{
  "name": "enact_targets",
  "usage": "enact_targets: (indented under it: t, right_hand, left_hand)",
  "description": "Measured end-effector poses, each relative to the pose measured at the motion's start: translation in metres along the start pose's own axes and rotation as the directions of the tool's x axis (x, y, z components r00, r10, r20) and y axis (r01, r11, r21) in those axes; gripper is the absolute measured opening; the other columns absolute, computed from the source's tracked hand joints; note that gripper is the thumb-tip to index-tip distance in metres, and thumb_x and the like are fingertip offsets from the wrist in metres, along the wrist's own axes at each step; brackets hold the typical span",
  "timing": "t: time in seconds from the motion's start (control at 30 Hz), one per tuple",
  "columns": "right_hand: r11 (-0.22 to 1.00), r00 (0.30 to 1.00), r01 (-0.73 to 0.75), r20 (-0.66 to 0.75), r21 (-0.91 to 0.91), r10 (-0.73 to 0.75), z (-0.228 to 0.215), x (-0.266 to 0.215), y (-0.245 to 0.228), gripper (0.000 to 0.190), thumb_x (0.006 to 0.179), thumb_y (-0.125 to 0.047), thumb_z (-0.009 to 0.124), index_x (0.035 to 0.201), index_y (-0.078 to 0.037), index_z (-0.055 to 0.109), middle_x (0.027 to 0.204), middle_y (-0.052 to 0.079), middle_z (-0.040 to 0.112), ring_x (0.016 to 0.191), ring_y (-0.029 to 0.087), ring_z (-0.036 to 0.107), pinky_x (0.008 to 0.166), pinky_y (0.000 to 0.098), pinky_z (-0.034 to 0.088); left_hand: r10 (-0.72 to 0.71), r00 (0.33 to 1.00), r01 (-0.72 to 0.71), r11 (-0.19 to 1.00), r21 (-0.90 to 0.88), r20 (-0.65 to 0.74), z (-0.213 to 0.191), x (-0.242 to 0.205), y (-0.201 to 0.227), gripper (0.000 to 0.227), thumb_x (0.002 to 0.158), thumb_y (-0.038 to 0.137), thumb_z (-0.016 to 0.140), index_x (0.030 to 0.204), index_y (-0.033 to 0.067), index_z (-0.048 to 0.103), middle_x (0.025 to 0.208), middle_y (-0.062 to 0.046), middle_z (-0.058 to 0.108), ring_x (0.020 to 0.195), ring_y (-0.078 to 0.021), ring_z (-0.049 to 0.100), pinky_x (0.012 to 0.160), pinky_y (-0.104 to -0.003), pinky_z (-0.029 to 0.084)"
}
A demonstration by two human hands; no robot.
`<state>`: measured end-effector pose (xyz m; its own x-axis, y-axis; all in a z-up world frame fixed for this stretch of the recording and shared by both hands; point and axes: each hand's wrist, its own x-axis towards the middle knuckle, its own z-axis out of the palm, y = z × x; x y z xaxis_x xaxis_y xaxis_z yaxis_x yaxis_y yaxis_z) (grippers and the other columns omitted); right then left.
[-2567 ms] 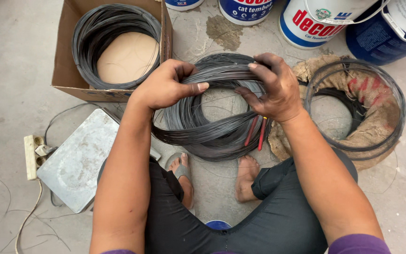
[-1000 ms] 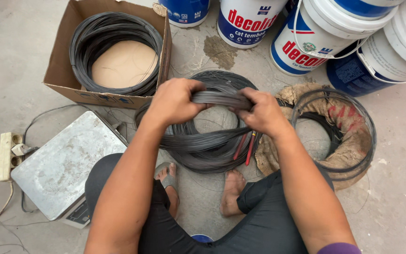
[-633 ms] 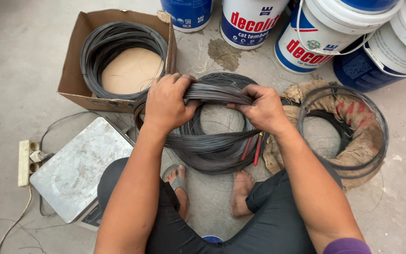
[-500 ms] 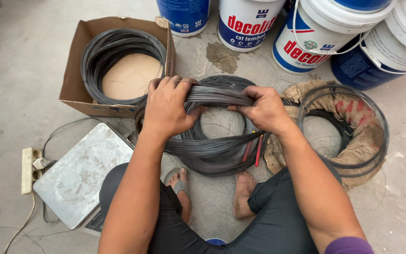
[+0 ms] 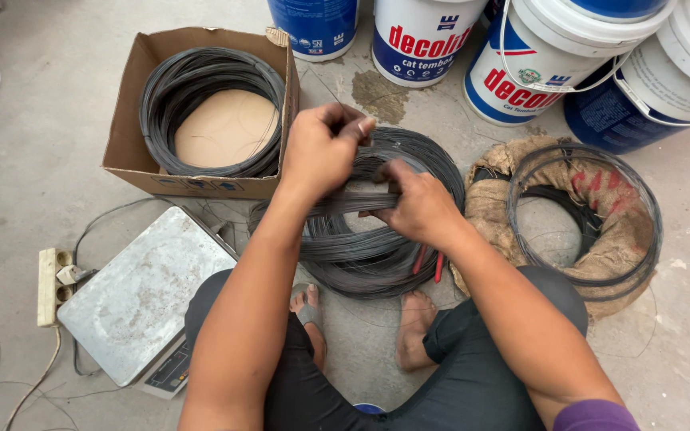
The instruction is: The person sits on the floor and coils a length of gray wire by hand into a neat circular bundle. They then use red-handled pliers to cut a securing tie and place the finished coil into a cardboard box.
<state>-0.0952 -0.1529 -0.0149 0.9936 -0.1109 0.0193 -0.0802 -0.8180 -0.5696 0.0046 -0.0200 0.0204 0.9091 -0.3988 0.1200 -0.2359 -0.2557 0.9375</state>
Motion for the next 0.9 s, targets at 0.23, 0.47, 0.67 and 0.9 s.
enact_targets:
  t: [0.23,0.47,0.67,0.9]
  right_hand:
    - [0.991,0.961,0.129,-0.242,-0.042,-0.136,0.017,-0.002,0.036,0.055,0.058,-0.021,0.073,0.108,-0.025,0.052,0.063,-0.004,0.063,0.065,0.024,0.064,0.063,0.0354,0.05]
    - [0.968,0.898,0.201,-0.366,-0.15,-0.243,0.028,0.008,0.049,0.029,0.06,-0.021,0.077,0.085,-0.022,0.062,0.065,0.002,0.064,0.066,0.026,0.064,0.057,0.0389,0.051]
    - [0.968,0.924,0.197,-0.303,-0.153,-0.235,0.015,0.013,0.056,0.019,0.06,-0.014,0.074,0.076,-0.016,0.064,0.064,0.008,0.062,0.067,0.03,0.063,0.056,0.0412,0.05]
    - [0.998,0.998,-0.02,-0.055,0.06,0.023,-0.035,0.0,0.014,0.017,0.061,-0.016,0.073,0.069,-0.006,0.062,0.059,0.018,0.058,0.063,0.036,0.06,0.056,0.0418,0.042]
  left_hand:
    - [-0.322,0.945,0.314,0.941,0.125,0.052,0.009,0.023,-0.029,0.014,0.072,0.034,0.063,0.066,0.0219,0.068,0.052,0.006,0.061,0.067,-0.018,0.065,0.063,-0.028,0.048]
    - [-0.012,1.0,0.025,0.744,0.668,-0.024,-0.006,-0.015,0.014,0.036,0.07,0.036,0.068,0.086,0.0056,0.059,0.083,-0.016,0.058,0.086,-0.0368,0.059,0.078,-0.048,0.044]
    - [0.247,0.89,-0.443,0.671,0.595,0.384,0.019,-0.039,-0.022,0.027,0.073,0.019,0.062,0.096,0.0068,0.055,0.092,-0.012,0.057,0.091,-0.0322,0.058,0.082,-0.047,0.043]
    - [0.366,0.802,-0.561,0.734,0.383,0.473,-0.006,-0.038,-0.008,0.045,0.073,0.001,0.049,0.114,0.0176,0.053,0.097,-0.012,0.055,0.091,-0.0371,0.055,0.074,-0.048,0.047]
